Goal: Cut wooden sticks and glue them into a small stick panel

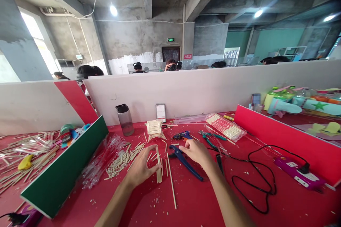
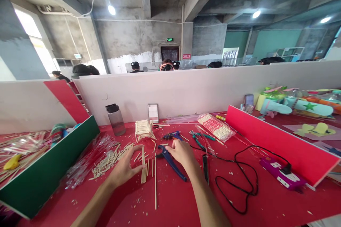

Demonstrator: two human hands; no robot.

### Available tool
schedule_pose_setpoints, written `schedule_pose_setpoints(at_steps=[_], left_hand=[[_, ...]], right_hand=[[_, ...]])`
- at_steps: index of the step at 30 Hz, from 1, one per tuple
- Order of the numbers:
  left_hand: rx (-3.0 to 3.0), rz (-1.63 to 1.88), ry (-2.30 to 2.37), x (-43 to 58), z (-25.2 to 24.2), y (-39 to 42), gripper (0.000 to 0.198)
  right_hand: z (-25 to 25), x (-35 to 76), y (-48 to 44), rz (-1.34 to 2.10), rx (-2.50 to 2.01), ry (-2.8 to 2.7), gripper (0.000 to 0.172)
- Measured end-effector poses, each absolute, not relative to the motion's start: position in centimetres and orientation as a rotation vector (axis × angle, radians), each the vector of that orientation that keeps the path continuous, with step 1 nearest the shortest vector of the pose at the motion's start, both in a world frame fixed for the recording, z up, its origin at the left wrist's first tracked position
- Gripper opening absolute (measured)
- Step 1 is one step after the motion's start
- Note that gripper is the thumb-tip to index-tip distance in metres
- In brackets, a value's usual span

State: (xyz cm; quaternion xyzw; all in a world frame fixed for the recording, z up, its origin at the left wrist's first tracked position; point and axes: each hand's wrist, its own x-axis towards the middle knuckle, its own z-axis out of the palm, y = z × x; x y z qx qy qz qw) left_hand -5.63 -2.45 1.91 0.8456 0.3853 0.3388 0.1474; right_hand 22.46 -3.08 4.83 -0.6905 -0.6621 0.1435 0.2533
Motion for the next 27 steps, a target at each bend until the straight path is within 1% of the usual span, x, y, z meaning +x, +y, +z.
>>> schedule_pose_setpoints(at_steps=[1,4,7,11,13,16,19,22,27], left_hand=[[2.427,0.977,1.120,-5.7,1.8,-2.4,0.066],[2.412,0.983,1.141,-5.9,1.5,-2.1,0.066],[2.402,0.989,1.159,-6.0,1.4,-1.8,0.066],[2.389,1.014,1.183,-6.2,1.4,-1.6,0.063],[2.387,1.011,1.194,-6.2,1.4,-1.5,0.063],[2.384,1.000,1.196,-6.3,1.3,-1.3,0.063],[2.385,0.979,1.192,-6.2,1.2,-1.2,0.064],[2.402,0.955,1.168,-6.1,0.9,-1.1,0.063],[2.428,0.931,1.127,-5.7,0.4,-1.0,0.062]], right_hand=[[4.7,23.0,-3.2,0.376,-1.965,-1.868,0.038],[4.2,23.4,-3.7,0.506,-2.056,-2.074,0.044],[4.1,22.7,-3.9,0.521,-2.067,-2.134,0.041],[4.7,22.6,-3.9,0.408,-2.022,-2.042,0.039],[4.8,23.2,-3.7,0.368,-2.005,-1.980,0.035],[4.2,24.6,-3.0,0.355,-2.046,-1.936,0.022],[3.3,26.2,-1.9,0.231,-2.082,-1.796,0.018],[2.3,27.1,-0.8,0.088,-2.088,-1.714,0.020],[1.2,26.4,0.5,0.029,-2.144,-1.723,0.030]])
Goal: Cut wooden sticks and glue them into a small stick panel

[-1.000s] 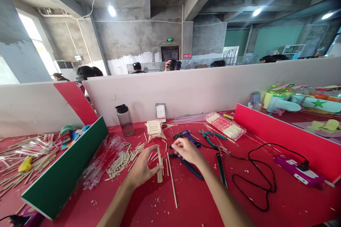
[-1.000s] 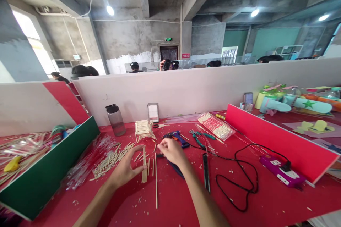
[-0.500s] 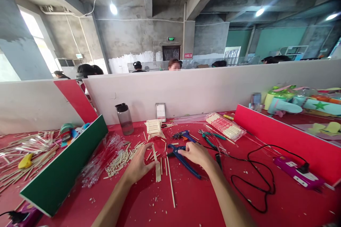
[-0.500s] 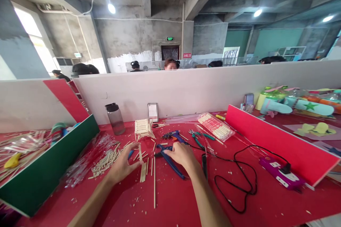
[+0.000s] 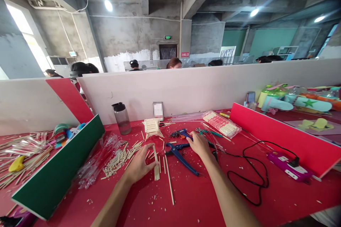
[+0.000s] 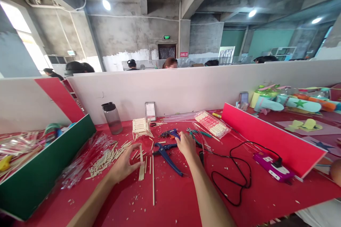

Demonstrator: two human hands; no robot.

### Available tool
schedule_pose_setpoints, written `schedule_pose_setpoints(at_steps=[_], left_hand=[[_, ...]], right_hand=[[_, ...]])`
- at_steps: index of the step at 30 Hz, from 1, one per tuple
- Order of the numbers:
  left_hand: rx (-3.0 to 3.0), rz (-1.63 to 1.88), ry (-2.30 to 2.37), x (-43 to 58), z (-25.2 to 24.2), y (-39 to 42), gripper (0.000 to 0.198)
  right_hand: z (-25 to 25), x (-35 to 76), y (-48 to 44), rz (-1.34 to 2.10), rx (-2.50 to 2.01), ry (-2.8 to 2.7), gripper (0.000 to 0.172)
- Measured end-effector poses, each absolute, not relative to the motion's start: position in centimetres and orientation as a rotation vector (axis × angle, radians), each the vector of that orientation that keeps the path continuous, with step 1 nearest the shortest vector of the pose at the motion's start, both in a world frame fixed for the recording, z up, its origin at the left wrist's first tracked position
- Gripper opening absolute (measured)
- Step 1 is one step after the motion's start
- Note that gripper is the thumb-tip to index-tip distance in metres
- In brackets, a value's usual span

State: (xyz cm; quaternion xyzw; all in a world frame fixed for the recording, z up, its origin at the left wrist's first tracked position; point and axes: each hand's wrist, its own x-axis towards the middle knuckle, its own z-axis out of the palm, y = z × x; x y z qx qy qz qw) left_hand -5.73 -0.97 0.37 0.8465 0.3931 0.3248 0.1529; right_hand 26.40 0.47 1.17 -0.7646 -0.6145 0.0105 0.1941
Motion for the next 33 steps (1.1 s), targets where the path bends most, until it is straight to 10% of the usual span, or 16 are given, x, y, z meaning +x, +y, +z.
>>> schedule_pose_setpoints(at_steps=[12,23,33], left_hand=[[2.402,0.950,1.104,-5.6,0.8,-1.4,0.063],[2.347,1.039,1.117,-5.5,1.1,-1.5,0.068],[2.346,1.036,1.121,-5.5,1.0,-1.5,0.068]], right_hand=[[1.2,25.6,1.4,-0.020,-2.148,-1.546,0.027],[2.2,26.7,-0.1,1.026,-1.133,-1.406,0.042],[4.7,25.6,-2.3,1.016,-1.110,-1.576,0.034]])
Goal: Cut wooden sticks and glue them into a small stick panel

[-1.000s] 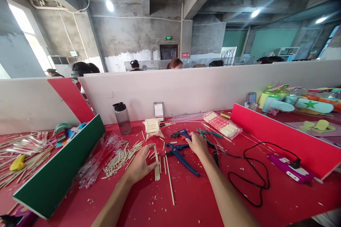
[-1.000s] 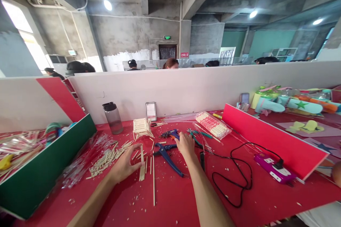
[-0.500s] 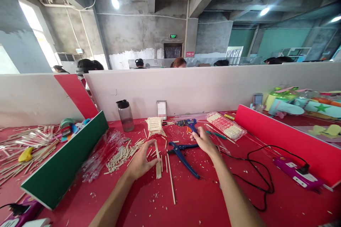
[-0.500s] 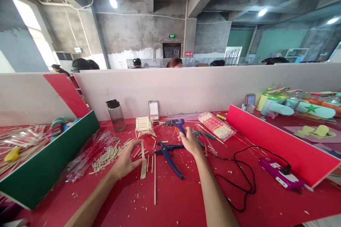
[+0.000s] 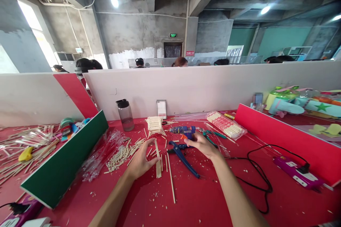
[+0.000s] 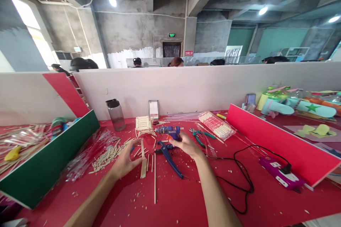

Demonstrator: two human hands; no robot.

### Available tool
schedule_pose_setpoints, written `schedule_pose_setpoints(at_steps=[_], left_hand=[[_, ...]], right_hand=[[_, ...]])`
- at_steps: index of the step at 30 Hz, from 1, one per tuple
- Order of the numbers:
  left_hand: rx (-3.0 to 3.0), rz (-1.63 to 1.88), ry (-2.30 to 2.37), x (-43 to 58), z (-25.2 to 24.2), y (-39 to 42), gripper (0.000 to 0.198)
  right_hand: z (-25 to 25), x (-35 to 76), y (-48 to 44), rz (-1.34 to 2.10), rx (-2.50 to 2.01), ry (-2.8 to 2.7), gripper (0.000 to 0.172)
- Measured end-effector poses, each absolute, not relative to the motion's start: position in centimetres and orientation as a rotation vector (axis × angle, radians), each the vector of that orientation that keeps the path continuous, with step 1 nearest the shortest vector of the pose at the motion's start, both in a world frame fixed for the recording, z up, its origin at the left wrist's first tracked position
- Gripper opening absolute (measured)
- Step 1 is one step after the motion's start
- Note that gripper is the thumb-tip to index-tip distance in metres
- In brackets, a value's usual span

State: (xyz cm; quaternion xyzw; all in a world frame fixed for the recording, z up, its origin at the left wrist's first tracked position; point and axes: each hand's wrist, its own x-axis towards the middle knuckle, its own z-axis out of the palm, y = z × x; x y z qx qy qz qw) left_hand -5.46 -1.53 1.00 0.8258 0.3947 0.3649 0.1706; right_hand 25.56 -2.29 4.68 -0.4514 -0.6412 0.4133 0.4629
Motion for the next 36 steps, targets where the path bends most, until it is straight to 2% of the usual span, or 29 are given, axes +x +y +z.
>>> schedule_pose_setpoints(at_steps=[9,16,24,36], left_hand=[[2.330,1.020,1.027,-5.4,1.0,-1.6,0.070],[2.317,1.004,0.995,-5.4,0.9,-1.6,0.073],[2.310,0.993,0.972,-5.2,1.2,-1.9,0.072],[2.319,0.977,0.983,-5.1,1.5,-2.1,0.072]], right_hand=[[4.8,23.3,-2.7,0.922,-1.051,-1.846,0.038],[5.3,22.6,-3.0,0.733,-1.019,-1.963,0.032],[4.6,21.9,-2.7,0.446,-1.114,-1.946,0.034],[4.5,21.6,-2.9,0.306,-1.179,-1.949,0.033]])
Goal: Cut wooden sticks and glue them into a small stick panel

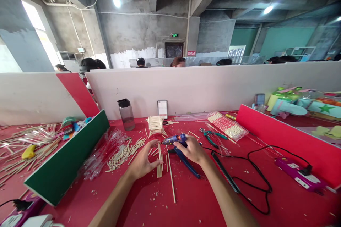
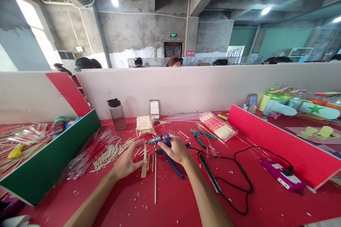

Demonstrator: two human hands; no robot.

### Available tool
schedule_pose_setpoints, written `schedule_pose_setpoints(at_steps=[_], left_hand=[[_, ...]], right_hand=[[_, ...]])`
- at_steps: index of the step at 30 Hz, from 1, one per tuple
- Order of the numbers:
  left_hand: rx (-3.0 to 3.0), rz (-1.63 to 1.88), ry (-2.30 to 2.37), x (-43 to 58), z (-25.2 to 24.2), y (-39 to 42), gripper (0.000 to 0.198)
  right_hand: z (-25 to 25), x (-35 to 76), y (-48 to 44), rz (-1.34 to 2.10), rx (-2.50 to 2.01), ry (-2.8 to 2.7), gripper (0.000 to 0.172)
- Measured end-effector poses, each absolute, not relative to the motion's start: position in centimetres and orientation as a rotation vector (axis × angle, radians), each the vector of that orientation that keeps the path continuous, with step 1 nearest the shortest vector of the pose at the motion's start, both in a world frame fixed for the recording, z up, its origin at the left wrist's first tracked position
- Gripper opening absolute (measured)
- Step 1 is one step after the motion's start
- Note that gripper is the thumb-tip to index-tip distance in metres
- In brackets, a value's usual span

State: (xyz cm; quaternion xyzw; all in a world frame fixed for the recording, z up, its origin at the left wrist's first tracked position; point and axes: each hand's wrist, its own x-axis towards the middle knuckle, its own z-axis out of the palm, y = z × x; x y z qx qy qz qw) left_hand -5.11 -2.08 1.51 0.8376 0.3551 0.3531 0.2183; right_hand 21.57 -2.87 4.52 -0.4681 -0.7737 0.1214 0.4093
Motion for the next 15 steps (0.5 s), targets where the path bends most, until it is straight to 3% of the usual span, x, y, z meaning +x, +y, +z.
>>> schedule_pose_setpoints(at_steps=[15], left_hand=[[2.337,0.973,1.029,-5.26,1.24,-1.97,0.073]], right_hand=[[4.96,21.85,-3.24,0.373,-1.139,-2.032,0.027]])
